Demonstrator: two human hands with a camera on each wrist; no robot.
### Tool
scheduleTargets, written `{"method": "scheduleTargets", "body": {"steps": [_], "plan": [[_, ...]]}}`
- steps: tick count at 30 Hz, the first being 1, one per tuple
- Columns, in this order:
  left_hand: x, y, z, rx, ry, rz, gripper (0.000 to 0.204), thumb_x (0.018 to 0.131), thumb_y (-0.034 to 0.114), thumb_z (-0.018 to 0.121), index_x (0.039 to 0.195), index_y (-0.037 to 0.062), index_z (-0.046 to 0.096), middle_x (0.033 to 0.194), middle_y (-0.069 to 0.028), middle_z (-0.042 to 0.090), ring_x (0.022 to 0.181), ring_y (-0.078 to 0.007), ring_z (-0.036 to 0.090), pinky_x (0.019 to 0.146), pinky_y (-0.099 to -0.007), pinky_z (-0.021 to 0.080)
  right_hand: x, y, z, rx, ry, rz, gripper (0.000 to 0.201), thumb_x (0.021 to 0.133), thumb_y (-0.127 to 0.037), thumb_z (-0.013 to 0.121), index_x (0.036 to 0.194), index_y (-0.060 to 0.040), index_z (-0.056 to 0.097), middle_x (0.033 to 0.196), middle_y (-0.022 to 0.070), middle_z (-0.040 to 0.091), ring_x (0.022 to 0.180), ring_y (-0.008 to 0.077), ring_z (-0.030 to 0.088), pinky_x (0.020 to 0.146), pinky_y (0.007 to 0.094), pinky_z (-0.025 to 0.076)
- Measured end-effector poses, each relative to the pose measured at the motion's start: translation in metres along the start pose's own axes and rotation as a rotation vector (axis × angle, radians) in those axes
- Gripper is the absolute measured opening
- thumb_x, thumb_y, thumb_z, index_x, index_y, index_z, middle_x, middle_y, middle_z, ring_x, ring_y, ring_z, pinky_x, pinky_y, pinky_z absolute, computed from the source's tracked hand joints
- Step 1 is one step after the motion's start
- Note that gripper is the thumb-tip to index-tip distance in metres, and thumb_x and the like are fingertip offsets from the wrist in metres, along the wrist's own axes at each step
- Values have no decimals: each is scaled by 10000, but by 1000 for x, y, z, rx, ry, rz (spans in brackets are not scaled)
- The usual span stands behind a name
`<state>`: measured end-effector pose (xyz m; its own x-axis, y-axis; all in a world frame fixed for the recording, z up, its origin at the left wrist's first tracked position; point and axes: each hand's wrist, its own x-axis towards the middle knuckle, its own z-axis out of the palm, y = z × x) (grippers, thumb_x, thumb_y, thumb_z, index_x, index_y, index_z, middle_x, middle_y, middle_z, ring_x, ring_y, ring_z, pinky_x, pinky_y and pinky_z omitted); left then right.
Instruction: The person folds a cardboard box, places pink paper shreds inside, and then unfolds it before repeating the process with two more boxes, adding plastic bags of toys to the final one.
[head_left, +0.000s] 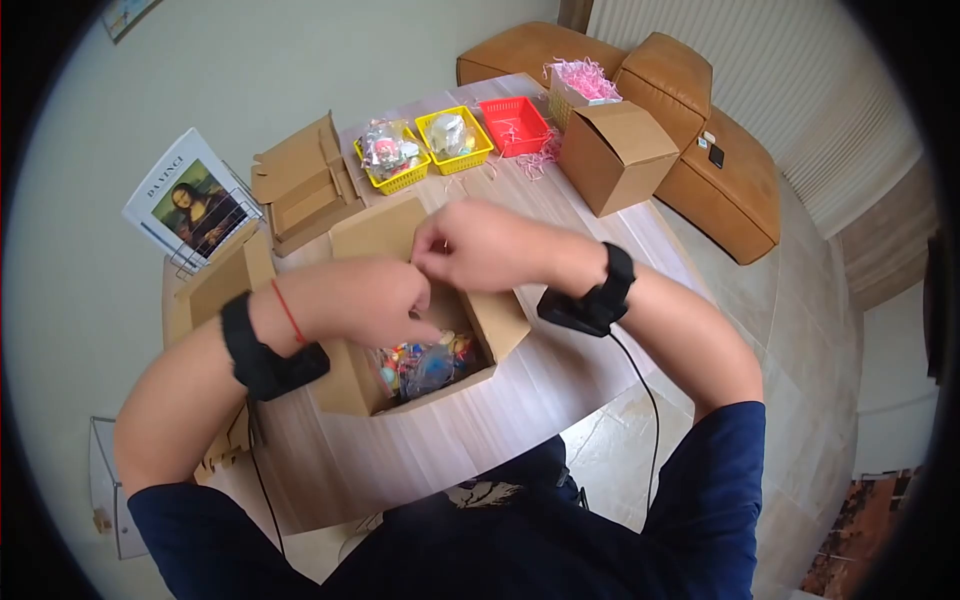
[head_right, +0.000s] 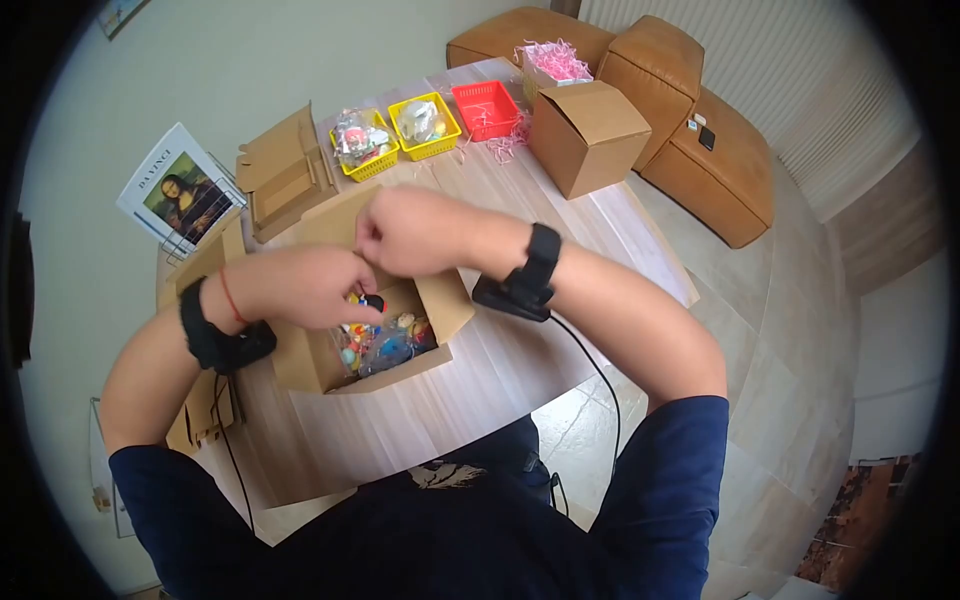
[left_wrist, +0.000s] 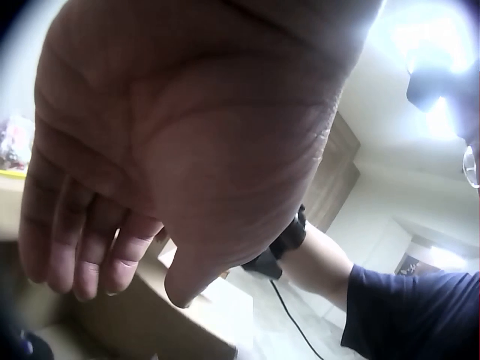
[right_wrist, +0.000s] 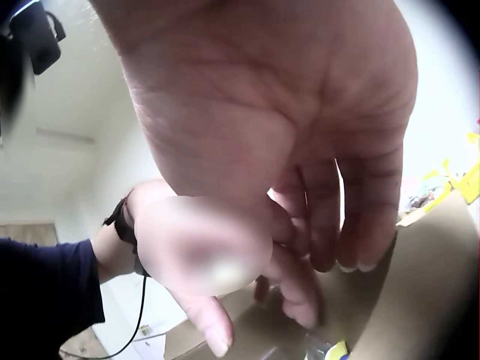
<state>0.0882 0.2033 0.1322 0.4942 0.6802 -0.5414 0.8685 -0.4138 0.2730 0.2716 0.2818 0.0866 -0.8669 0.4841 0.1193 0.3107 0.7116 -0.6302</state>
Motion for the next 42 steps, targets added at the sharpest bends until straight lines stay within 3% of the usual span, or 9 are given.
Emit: {"method": "scheduleTargets", "body": {"steps": [9, 14, 21, 24, 27, 28, 31, 34, 42], "plan": [[49, -21, 98, 414, -316, -140, 633, 817, 567, 773, 1304, 167, 720, 1335, -144, 701, 1273, -354, 626, 1098, -417, 497, -17, -49, 41, -367, -356, -1, 241, 856, -197, 690, 1035, -58, 773, 934, 212, 765, 908, 420, 738, 815, 482, 597], [70, -30, 110, 493, -626, -261, 514, 774, 414, 804, 1266, 271, 756, 1284, -59, 734, 1224, -280, 653, 1040, -376, 505, -11, -48, 72, -456, -472, 74, 277, 738, -128, 780, 999, -40, 802, 1011, 173, 792, 977, 351, 771, 799, 451, 608], [88, -30, 115, 528, -678, -175, 508, 734, 416, 902, 1195, 230, 796, 1227, 6, 759, 1153, -170, 662, 1024, -327, 511, -1, -47, 65, -435, -658, 136, 397, 756, -139, 788, 1146, -66, 786, 1075, 157, 795, 1005, 354, 767, 767, 426, 612], [103, -67, 144, 599, -639, -106, 616, 736, 406, 882, 1310, 245, 727, 1313, -47, 715, 1232, -233, 627, 1046, -338, 494, -11, -46, 57, -452, -618, 104, 369, 793, -249, 809, 1121, -83, 785, 1079, 143, 792, 1059, 357, 746, 991, 478, 554], [113, -66, 138, 628, -635, -179, 597, 735, 395, 882, 1296, 257, 732, 1314, -65, 710, 1203, -229, 649, 981, -351, 530, -21, -40, 60, -600, -589, -23, 600, 820, -203, 779, 1387, -33, 678, 1192, 99, 782, 1163, 293, 732, 1230, 538, 307], [109, -49, 130, 625, -628, -222, 561, 731, 383, 887, 1260, 256, 749, 1287, -61, 720, 1161, -211, 672, 940, -353, 555, -20, -40, 59, -629, -633, 7, 687, 847, -231, 765, 1475, -10, 596, 1242, 73, 766, 1227, 279, 701, 1288, 588, 38], [88, 4, 90, 557, -674, -264, 552, 752, 417, 868, 1255, 223, 751, 1326, -98, 702, 1186, -245, 678, 992, -361, 546, -22, -32, 52, -647, -627, -29, 597, 851, -239, 760, 1412, -56, 666, 1256, 78, 759, 1226, 300, 696, 1289, 603, 45], [90, 4, 91, 540, -662, -261, 553, 756, 419, 865, 1257, 219, 749, 1327, -101, 701, 1190, -252, 676, 997, -365, 543, -30, -28, 51, -625, -545, -93, 268, 886, -267, 695, 1065, -104, 810, 1111, 60, 788, 1169, 317, 680, 1289, 608, 59], [100, -7, 99, 519, -658, -237, 555, 766, 422, 858, 1264, 207, 743, 1330, -108, 699, 1200, -269, 669, 1012, -375, 534, -31, -23, 52, -569, -543, -92, 299, 887, -254, 710, 1146, -135, 799, 1241, 49, 742, 1213, 323, 683, 1277, 647, 22]]}}
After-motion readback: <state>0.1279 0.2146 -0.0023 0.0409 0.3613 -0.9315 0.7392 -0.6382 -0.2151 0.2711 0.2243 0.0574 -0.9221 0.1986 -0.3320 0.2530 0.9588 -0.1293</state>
